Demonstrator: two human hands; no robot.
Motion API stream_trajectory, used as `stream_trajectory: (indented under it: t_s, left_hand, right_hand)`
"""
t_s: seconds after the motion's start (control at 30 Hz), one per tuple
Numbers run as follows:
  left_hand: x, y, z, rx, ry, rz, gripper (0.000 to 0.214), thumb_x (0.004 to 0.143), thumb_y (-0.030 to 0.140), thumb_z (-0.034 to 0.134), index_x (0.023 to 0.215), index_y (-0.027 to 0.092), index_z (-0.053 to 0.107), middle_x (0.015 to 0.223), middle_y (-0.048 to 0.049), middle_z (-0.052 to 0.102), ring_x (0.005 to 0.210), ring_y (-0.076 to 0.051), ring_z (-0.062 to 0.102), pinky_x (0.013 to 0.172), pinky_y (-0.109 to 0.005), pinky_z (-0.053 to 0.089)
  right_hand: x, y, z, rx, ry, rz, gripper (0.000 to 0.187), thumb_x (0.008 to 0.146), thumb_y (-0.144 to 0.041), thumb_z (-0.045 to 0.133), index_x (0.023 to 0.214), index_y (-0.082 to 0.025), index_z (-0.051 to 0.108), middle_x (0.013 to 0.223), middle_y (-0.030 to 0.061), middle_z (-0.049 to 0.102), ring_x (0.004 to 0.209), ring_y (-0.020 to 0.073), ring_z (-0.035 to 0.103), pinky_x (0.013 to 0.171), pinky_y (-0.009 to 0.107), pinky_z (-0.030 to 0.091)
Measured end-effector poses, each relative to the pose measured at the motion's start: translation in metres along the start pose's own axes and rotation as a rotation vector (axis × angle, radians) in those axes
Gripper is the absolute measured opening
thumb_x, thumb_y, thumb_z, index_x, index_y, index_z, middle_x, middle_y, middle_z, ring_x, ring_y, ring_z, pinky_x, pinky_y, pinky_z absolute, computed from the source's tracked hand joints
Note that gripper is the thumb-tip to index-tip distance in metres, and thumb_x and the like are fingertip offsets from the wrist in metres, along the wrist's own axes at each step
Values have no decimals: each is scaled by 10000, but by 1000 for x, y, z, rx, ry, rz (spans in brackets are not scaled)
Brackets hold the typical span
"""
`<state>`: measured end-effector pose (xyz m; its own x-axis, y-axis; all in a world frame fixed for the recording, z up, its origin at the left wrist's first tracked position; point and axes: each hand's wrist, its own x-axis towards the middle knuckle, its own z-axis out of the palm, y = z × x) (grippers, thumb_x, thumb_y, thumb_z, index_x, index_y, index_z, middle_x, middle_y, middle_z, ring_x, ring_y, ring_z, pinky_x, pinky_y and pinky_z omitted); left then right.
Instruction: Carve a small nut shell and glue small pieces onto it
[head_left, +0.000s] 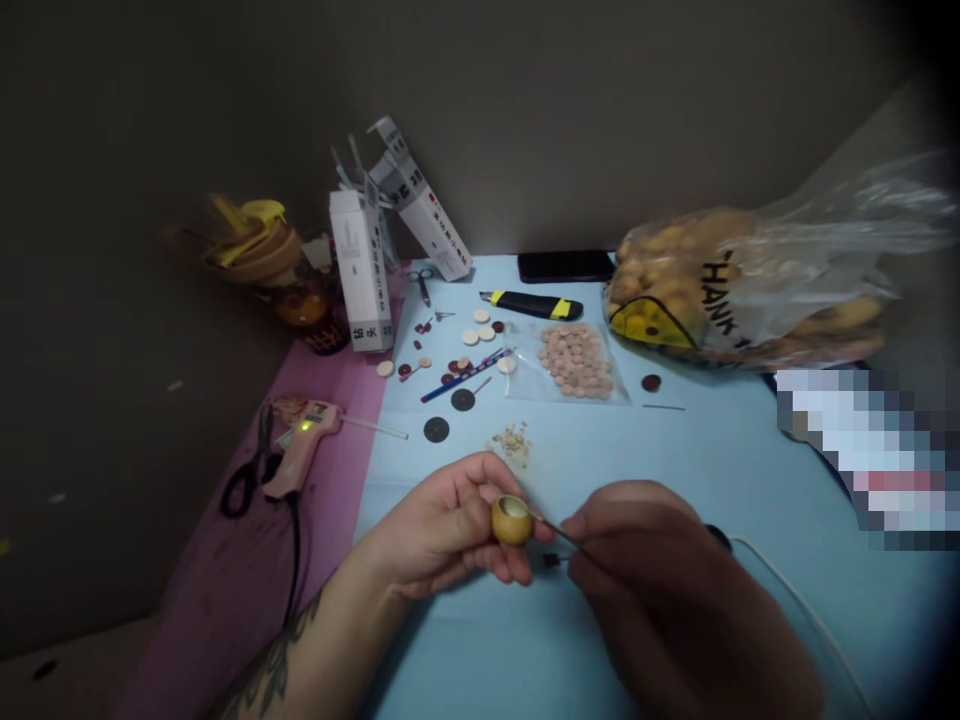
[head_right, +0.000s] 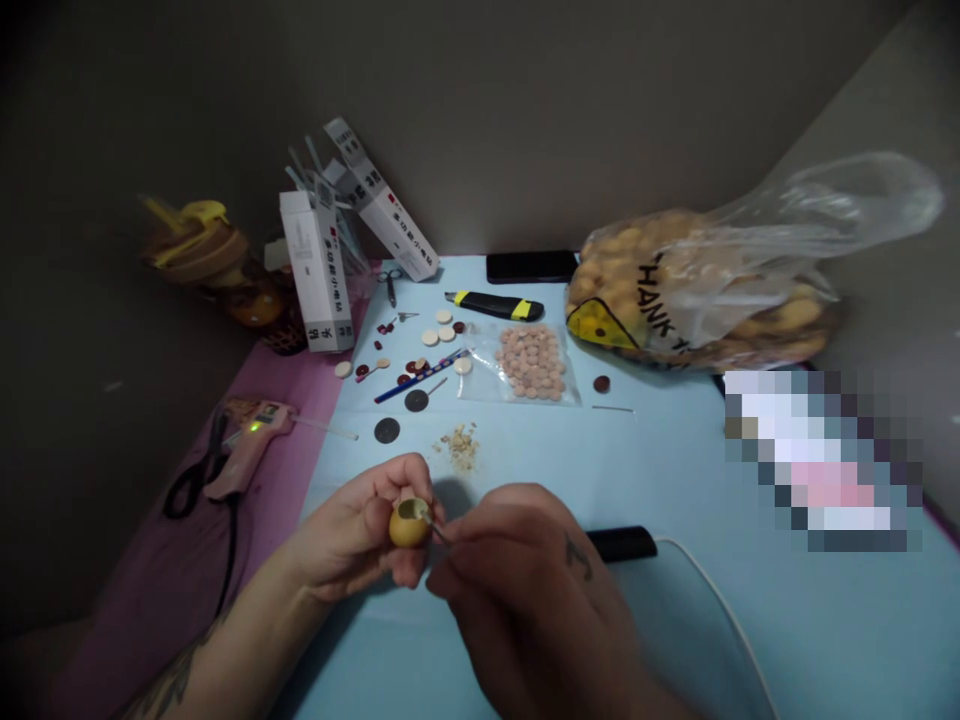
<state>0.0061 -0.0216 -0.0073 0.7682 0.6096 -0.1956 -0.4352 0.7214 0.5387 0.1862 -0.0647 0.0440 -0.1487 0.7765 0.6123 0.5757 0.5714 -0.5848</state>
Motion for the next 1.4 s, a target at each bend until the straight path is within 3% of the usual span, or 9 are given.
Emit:
stream_trajectory:
  t_s: [0.2,0.43,0.6,0.8,0.93,1.1,1.4]
  left_hand:
    - [-1,0,-2,10,0,-5,365,709,392,774,930,154,608,850,-44,747,602,-99,701,529,-136,512]
    - [1,-3,-2,15,12,-5,353,695,371,788,922,140,648,794,-32,739,613,-103,705,548,-139,522]
    - [2,-2,1,-9,60,-64,333,713,386,770,913,144,660,757,-29,738,606,-91,699,558,-130,513]
    - [2,-1,2,-7,101,-43,350,693,383,789,903,130,669,795,-54,749,653,-105,709,585,-142,543]
    - [2,-3,0,-29,66,-51,313,724,363,769,922,142,671,773,-35,744,641,-96,711,601,-133,547]
    - [2,-3,-3,-30,53,-45,314,749,377,744,935,141,657,803,-50,746,664,-97,713,613,-128,537]
    - [2,-1,-1,-13,91,-62,336,711,384,775,913,142,660,791,-37,735,625,-93,702,582,-132,530]
  right_hand:
    - [-1,0,4,25,36,-2,224,799,-68,568,908,-263,561,757,1,678,687,169,658,611,287,558]
    - [-3,3,14,42,1,-11,214,791,-16,545,823,-227,543,764,-1,641,748,154,613,705,293,509]
    - [-6,7,17,-100,42,-18,210,798,-23,538,799,-233,548,758,6,609,766,178,590,733,336,500]
    - [-8,7,14,-130,61,-45,240,774,0,558,836,-232,551,783,7,597,772,177,576,734,330,488]
    - [-6,10,16,-123,27,-59,217,802,-19,537,824,-235,531,770,0,609,760,172,579,752,340,486]
    - [-7,11,18,-148,78,-45,231,793,-20,548,851,-243,541,764,-5,618,738,170,595,740,343,495]
    - [-4,10,19,-118,78,-27,172,803,-48,558,771,-217,553,722,17,630,716,179,583,714,349,506]
